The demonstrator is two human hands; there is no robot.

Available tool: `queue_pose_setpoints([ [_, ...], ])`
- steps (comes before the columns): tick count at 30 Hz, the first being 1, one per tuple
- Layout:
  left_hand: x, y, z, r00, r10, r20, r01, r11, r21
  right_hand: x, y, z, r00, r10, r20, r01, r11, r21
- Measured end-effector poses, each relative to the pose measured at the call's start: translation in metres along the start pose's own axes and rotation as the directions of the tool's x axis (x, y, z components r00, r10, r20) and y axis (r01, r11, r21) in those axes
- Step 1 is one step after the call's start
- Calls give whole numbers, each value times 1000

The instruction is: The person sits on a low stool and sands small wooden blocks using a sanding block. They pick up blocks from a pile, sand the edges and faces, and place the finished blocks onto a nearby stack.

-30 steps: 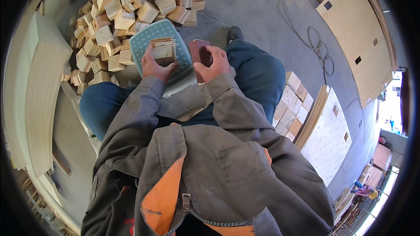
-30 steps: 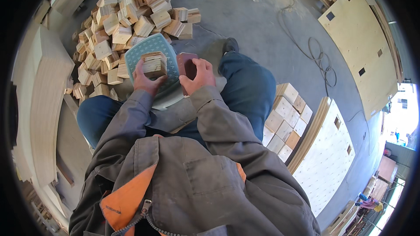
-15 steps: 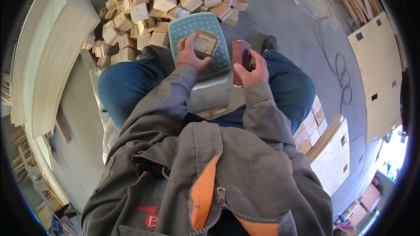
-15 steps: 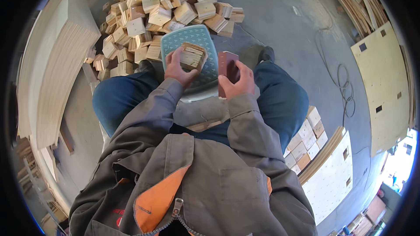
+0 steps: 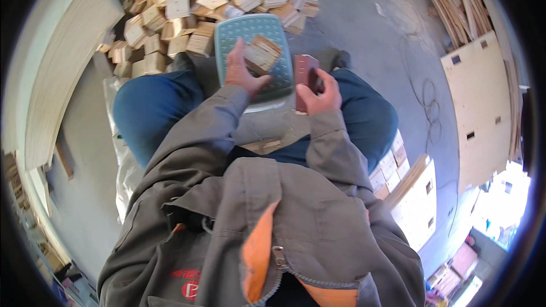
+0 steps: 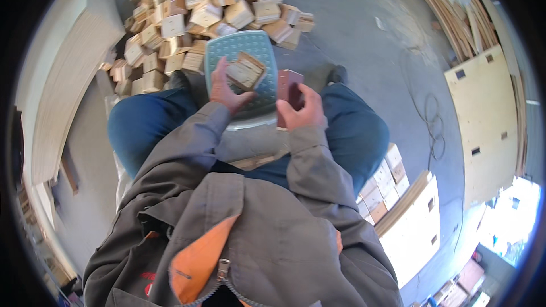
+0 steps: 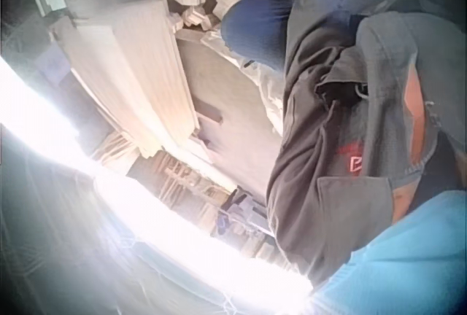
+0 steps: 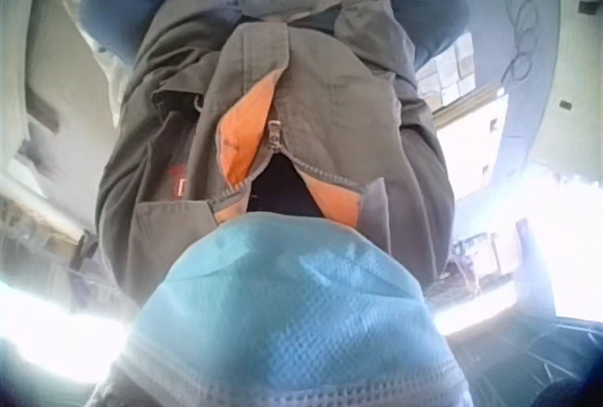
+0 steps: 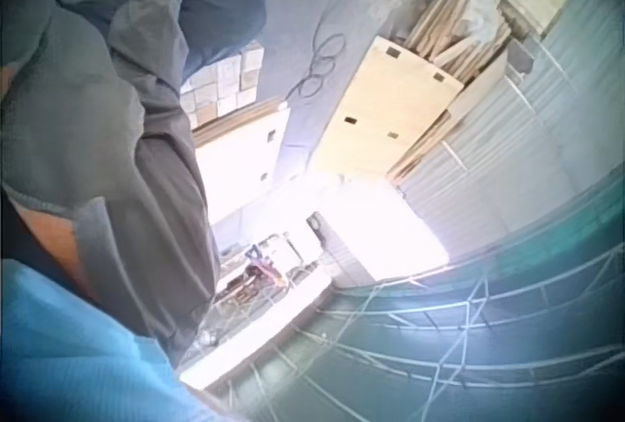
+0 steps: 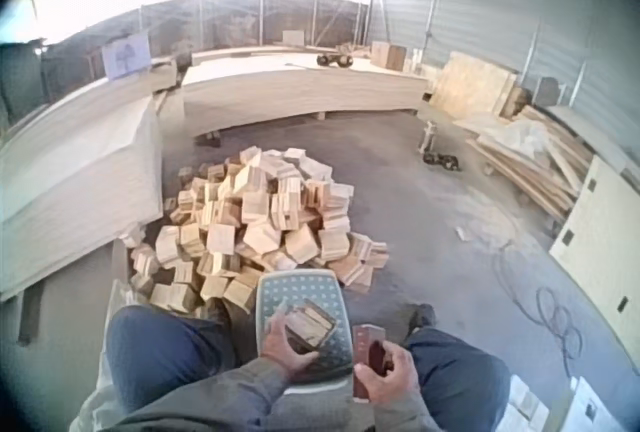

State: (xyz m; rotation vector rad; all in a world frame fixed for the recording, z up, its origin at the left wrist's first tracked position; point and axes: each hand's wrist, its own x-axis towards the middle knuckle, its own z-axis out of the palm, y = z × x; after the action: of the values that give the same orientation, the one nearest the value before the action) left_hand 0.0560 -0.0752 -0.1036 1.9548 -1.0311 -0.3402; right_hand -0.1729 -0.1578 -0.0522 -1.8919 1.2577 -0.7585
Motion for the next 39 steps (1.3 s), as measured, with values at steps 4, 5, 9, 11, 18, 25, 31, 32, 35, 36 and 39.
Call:
queue_pose_setpoints([
  [4,2,-15,10,995,-102,-12,96,963,-251,1,5,5,996,-72,-51,71,997,-19],
  [5,1,-15,17,992,-123,6,121,965,-233,-1,7,1,997,-57,-59,56,998,-18],
  [9,5,-21,21,988,-154,9,154,979,-130,-2,-9,-7,999,0,-34,2,998,57],
  [11,6,-15,23,991,-128,24,130,977,-168,-2,-15,-14,999,29,-35,-26,996,88],
  [18,17,-54,23,997,-37,61,48,981,-188,4,-42,-23,997,18,-73,-6,986,168],
  [25,9,-59,38,998,53,-15,-55,965,-255,9,-22,-7,994,-78,-77,86,990,109],
  [31,2,-40,42,996,-81,24,85,944,-318,4,-12,11,999,-15,49,5,980,201],
  [32,1,-30,39,995,-100,13,100,950,-297,2,-11,11,999,-14,48,4,978,209],
  [35,2,-12,30,985,-171,17,169,948,-271,5,-13,11,991,-134,19,130,982,135],
  [36,6,-11,24,983,-185,19,183,947,-263,8,-20,14,979,-202,1,201,974,103],
  [39,10,-9,19,983,-173,65,183,960,-211,7,-45,15,900,-434,40,436,895,-99],
])
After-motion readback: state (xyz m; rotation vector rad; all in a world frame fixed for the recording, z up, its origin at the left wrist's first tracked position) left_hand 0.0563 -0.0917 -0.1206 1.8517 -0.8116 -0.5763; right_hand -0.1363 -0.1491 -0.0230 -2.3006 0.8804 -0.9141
